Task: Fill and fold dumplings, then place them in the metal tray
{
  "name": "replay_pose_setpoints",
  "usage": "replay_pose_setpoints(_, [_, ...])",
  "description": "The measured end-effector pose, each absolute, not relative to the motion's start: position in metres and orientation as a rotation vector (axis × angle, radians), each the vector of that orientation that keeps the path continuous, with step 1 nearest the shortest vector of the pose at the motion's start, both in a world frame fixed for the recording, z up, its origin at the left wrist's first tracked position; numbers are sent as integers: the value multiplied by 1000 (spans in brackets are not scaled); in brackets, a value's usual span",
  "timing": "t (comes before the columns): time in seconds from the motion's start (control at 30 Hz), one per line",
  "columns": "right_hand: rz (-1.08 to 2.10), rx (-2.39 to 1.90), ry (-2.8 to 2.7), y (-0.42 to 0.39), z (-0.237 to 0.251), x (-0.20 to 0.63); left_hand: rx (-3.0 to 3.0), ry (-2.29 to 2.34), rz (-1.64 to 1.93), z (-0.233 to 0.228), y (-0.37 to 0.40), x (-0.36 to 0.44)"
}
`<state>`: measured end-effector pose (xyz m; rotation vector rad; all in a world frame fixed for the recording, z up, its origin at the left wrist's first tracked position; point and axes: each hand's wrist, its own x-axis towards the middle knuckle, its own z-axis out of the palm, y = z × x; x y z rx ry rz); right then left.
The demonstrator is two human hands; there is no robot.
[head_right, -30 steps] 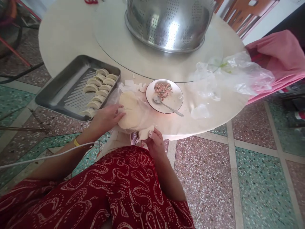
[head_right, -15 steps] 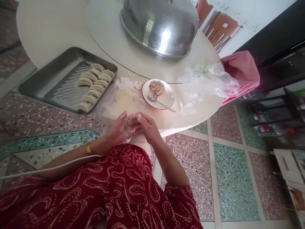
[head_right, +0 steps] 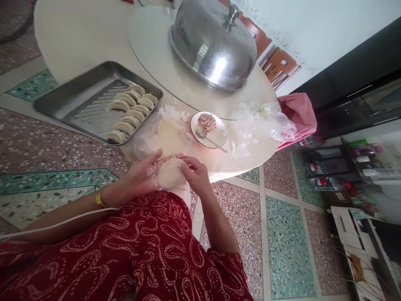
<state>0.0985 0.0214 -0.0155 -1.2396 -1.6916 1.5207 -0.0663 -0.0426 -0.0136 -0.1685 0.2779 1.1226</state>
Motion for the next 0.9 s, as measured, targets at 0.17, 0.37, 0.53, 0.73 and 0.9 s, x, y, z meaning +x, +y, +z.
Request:
replay_pose_setpoints(0.17, [1291,-1200,-1840,15,-18,94,-230,259,1127,-24,-48,-59])
replay_pose_setpoints(0.37, [1265,-1245,-1794,30,-17,85,-248,246,1193,-27,-52,-54])
replay_pose_setpoints(0.53, [1258,-1352,-1208,51,-25,111,-251,397,1222,-24,-47,-60])
replay_pose_setpoints(0.73, [1357,-1312,-746,79,-40,135,-234,489,1212,-6,-26,-61])
replay_pose_setpoints(0.9, [1245,-1315,-790,102,-48,129,-233,554,1200,4,-10,-57])
